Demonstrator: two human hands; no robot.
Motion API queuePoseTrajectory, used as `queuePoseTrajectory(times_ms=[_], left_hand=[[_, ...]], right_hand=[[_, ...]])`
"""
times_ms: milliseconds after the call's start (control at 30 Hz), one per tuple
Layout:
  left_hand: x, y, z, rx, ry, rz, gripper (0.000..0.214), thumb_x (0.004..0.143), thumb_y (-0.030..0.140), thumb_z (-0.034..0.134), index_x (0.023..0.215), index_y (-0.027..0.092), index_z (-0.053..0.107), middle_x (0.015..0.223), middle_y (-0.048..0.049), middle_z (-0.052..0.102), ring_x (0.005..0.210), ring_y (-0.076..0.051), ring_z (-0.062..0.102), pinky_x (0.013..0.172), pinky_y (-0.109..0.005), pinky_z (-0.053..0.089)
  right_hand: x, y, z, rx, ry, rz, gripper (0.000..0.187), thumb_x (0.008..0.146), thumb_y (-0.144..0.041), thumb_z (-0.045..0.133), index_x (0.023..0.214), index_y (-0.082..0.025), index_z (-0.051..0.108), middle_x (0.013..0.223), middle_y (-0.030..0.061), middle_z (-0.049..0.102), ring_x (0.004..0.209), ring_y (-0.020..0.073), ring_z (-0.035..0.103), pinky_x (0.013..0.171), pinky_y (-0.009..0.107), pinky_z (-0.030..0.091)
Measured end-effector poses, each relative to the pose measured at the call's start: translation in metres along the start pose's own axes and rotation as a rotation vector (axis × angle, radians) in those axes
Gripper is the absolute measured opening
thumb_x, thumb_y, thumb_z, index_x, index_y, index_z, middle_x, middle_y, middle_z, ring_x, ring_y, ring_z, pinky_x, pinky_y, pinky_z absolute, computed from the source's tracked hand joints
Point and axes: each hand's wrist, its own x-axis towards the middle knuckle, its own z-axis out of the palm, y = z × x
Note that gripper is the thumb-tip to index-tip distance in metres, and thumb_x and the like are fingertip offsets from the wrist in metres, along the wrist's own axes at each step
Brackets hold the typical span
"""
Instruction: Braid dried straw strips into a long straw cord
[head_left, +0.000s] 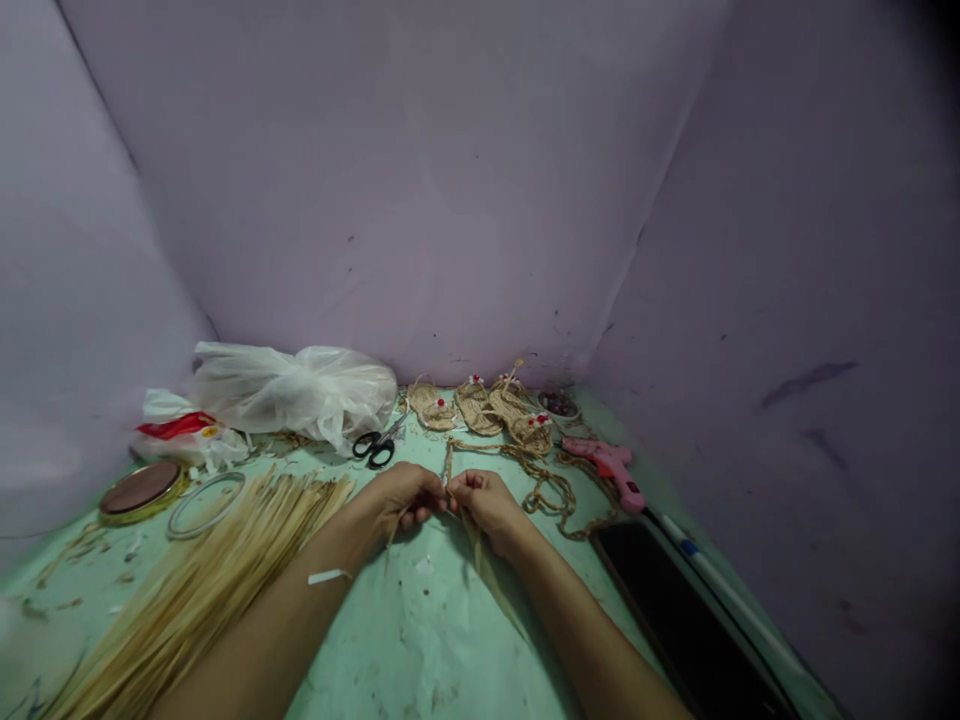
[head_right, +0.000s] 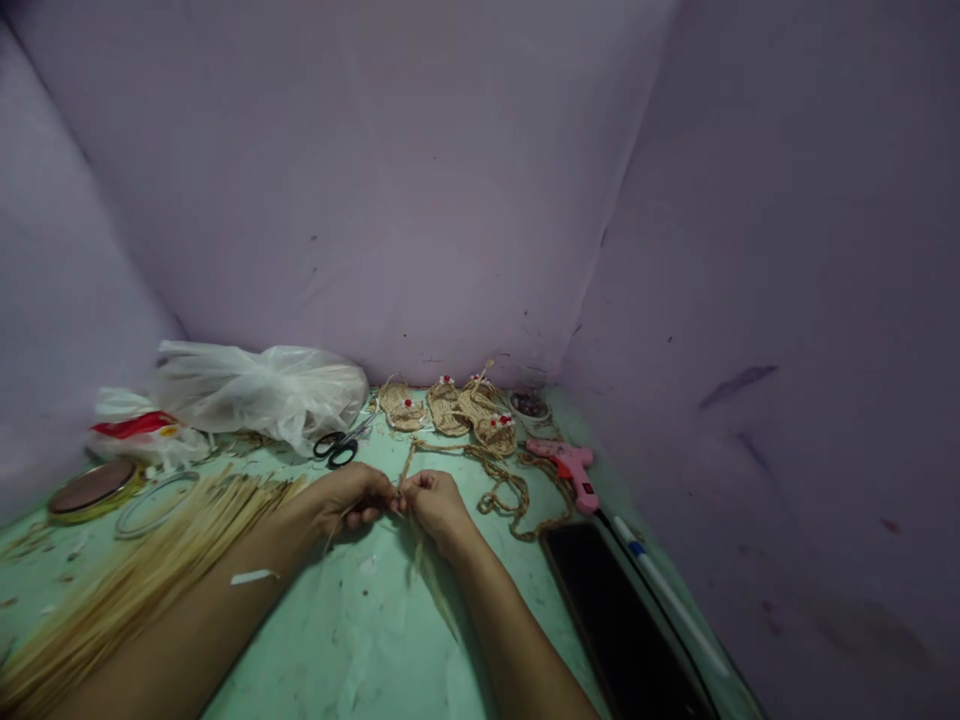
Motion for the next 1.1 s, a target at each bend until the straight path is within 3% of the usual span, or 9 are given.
queuePoseTrajectory(times_ms=[133,233,300,433,467,533,633,733,1100], left_hand=[[-0.007,-0.002,-0.011,-0.186,-0.160,-0.015,0.018,0.052,0.025,0.051,0.062,0.010,0.055,0.049,-0.0006,0.052,0.030,-0.001,0.022,0.033,-0.017,0.007],[-0.024,-0.001,-0.029,-0.039,-0.089,0.062,0.015,0.055,0.029,0.052,0.055,0.014,0.050,0.046,-0.0006,0.050,0.029,-0.003,0.022,0.033,-0.018,0.011],[-0.041,0.004,-0.044,0.234,0.102,0.099,0.021,0.058,0.034,0.052,0.052,0.014,0.049,0.044,-0.0019,0.049,0.030,-0.005,0.028,0.035,-0.019,0.016],[-0.067,0.018,-0.058,0.724,0.918,0.205,0.027,0.062,0.040,0.051,0.064,0.014,0.060,0.060,-0.0083,0.058,0.052,-0.015,0.050,0.046,-0.022,0.028],[-0.068,0.021,-0.053,0.750,0.987,0.227,0.027,0.063,0.039,0.051,0.067,0.014,0.061,0.063,-0.0091,0.058,0.057,-0.017,0.052,0.048,-0.023,0.030],[-0.060,0.022,-0.036,0.631,0.786,0.317,0.023,0.064,0.032,0.051,0.071,0.013,0.061,0.056,-0.0058,0.056,0.053,-0.015,0.051,0.048,-0.022,0.031],[-0.035,0.016,-0.004,0.208,0.343,0.208,0.018,0.066,0.025,0.048,0.072,0.011,0.058,0.041,0.0011,0.046,0.036,-0.008,0.039,0.040,-0.019,0.026],[-0.014,0.007,0.013,0.064,0.081,0.086,0.015,0.066,0.017,0.043,0.058,0.009,0.053,0.039,0.0014,0.043,0.031,-0.004,0.032,0.036,-0.017,0.021],[0.005,-0.007,0.004,0.306,0.168,0.171,0.011,0.057,0.017,0.047,0.046,0.014,0.044,0.033,0.0042,0.037,0.028,-0.006,0.030,0.033,-0.020,0.020]], right_hand=[[-0.001,-0.001,0.000,-0.015,0.013,0.008,0.014,0.062,-0.020,0.049,0.050,-0.015,0.047,0.035,-0.0070,0.036,0.033,0.0039,0.024,0.039,0.021,0.014],[-0.001,-0.002,0.000,-0.024,0.028,0.023,0.014,0.062,-0.019,0.049,0.049,-0.014,0.047,0.035,-0.0070,0.035,0.033,0.0039,0.024,0.039,0.021,0.014],[-0.002,-0.003,0.001,-0.022,0.041,0.030,0.013,0.062,-0.018,0.050,0.049,-0.014,0.047,0.035,-0.0068,0.037,0.033,0.0039,0.026,0.039,0.021,0.015],[-0.002,-0.003,0.001,-0.040,0.043,0.036,0.015,0.062,-0.017,0.050,0.047,-0.014,0.047,0.035,-0.0066,0.036,0.033,0.0040,0.026,0.039,0.021,0.016],[-0.002,-0.003,0.001,-0.046,0.041,0.035,0.015,0.062,-0.017,0.050,0.047,-0.014,0.047,0.035,-0.0065,0.036,0.033,0.0040,0.026,0.039,0.021,0.016],[-0.002,-0.002,0.001,-0.048,0.037,0.027,0.015,0.062,-0.017,0.050,0.047,-0.014,0.047,0.035,-0.0066,0.036,0.033,0.0041,0.026,0.039,0.021,0.017],[-0.001,-0.002,0.000,-0.026,0.013,0.000,0.017,0.062,-0.019,0.050,0.047,-0.014,0.046,0.035,-0.0064,0.037,0.034,0.0041,0.027,0.040,0.020,0.019],[0.000,-0.001,0.001,0.010,-0.039,-0.017,0.017,0.062,-0.020,0.050,0.047,-0.014,0.045,0.039,-0.0031,0.046,0.037,0.0050,0.034,0.042,0.020,0.023],[0.005,0.000,-0.006,-0.258,-0.063,-0.028,0.006,0.056,-0.011,0.046,0.053,-0.013,0.050,0.044,-0.0036,0.046,0.041,0.0048,0.034,0.042,0.018,0.023]])
